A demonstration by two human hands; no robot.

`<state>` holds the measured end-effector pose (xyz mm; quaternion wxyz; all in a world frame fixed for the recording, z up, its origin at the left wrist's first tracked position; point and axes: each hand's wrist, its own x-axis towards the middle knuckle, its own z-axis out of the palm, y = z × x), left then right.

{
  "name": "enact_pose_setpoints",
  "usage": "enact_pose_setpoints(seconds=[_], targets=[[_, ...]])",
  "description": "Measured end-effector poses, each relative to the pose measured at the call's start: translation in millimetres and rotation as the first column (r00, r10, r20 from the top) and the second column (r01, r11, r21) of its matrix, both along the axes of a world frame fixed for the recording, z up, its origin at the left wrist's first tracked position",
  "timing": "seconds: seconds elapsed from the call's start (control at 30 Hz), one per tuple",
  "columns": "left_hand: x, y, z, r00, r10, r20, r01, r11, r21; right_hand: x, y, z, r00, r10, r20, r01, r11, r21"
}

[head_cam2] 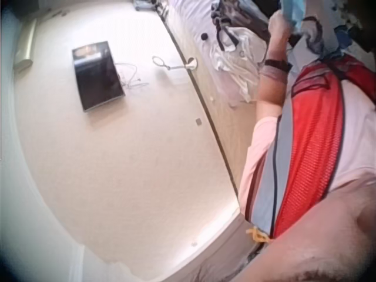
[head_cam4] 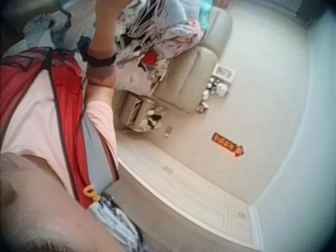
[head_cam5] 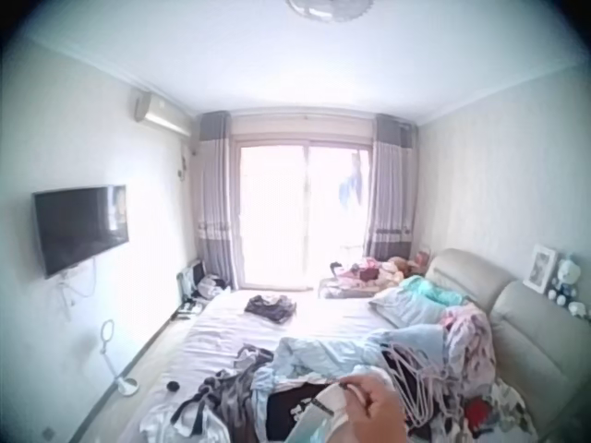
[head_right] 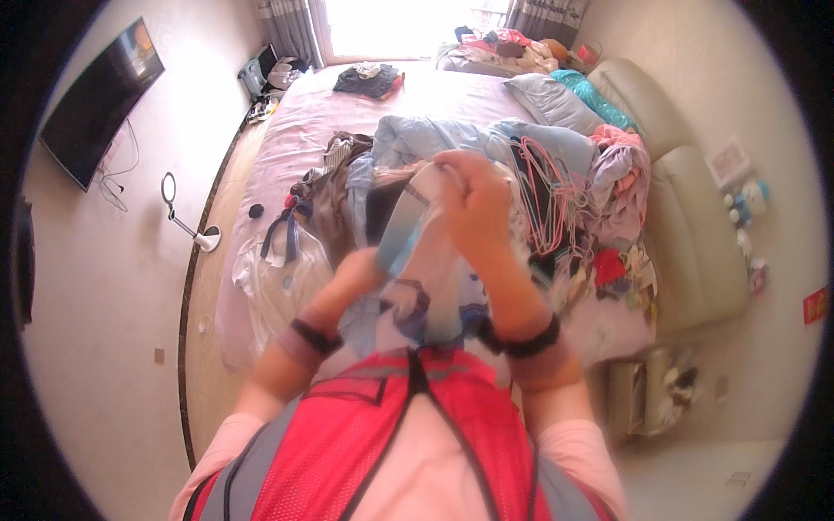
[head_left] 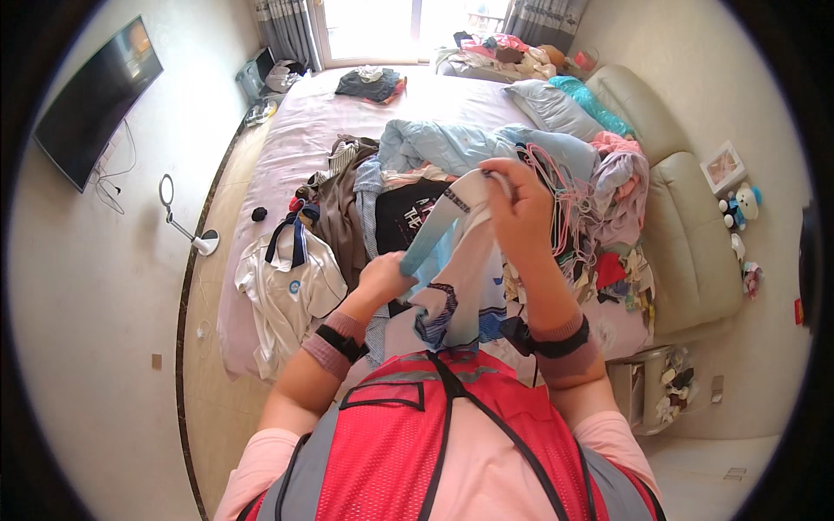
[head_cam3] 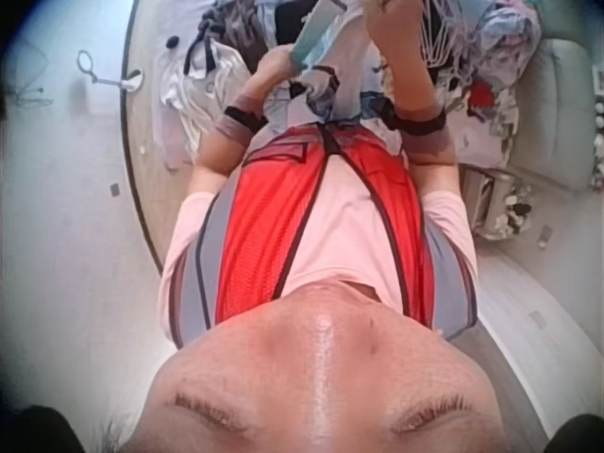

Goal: The person picks up clothing items from a bed, including a vest and t-shirts, places them onto hangers by hand, and hangs them on a rod inside a closet.

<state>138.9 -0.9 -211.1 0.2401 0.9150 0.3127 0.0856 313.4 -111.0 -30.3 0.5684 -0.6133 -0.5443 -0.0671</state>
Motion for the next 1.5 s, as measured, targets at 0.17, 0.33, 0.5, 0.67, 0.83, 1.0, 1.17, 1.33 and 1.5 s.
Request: enact_pose_setpoints(seconds=[0.17,0.33,0.5,0.67,0.83,1.0,1.17,1.33,1.5], targets=[[-22,5,23,0.88,0.465,-0.099,-0.146,0.066,-0.987,27,-23,-18,0.995,-0.097,-0.023,0.097,0.995,-0.007],[-24,38,59,0.585,0.754,0.299,0.324,0.12,-0.938,51,-39,-53,0.983,-0.137,0.126,0.16,0.967,-0.2],[-16,38,108,0.528,0.677,0.513,0.571,0.164,-0.804,57,-50,-74,0.992,-0.076,0.106,0.128,0.698,-0.705],[-3,20,144,0.566,0.478,0.672,0.598,0.323,-0.733,57,-55,-90,0.992,0.078,0.103,0.04,0.574,-0.818],[-8,37,132,0.676,0.27,0.685,0.291,0.757,-0.585,69,-55,-102,0.96,-0.197,0.202,0.281,0.623,-0.73],[-22,54,113,0.852,0.027,0.523,-0.164,0.962,0.218,92,-62,-81,0.798,-0.423,0.428,0.599,0.634,-0.489],[-31,62,110,0.827,0.237,0.51,-0.315,0.946,0.071,88,-66,-61,0.797,-0.51,0.325,0.602,0.722,-0.342],[-13,25,137,0.759,0.11,0.642,-0.293,0.938,0.186,85,-81,-51,0.823,-0.498,0.275,0.554,0.81,-0.191],[-39,49,86,0.831,0.256,0.493,-0.213,0.967,-0.141,81,-91,-73,0.883,-0.43,0.188,0.469,0.824,-0.317]])
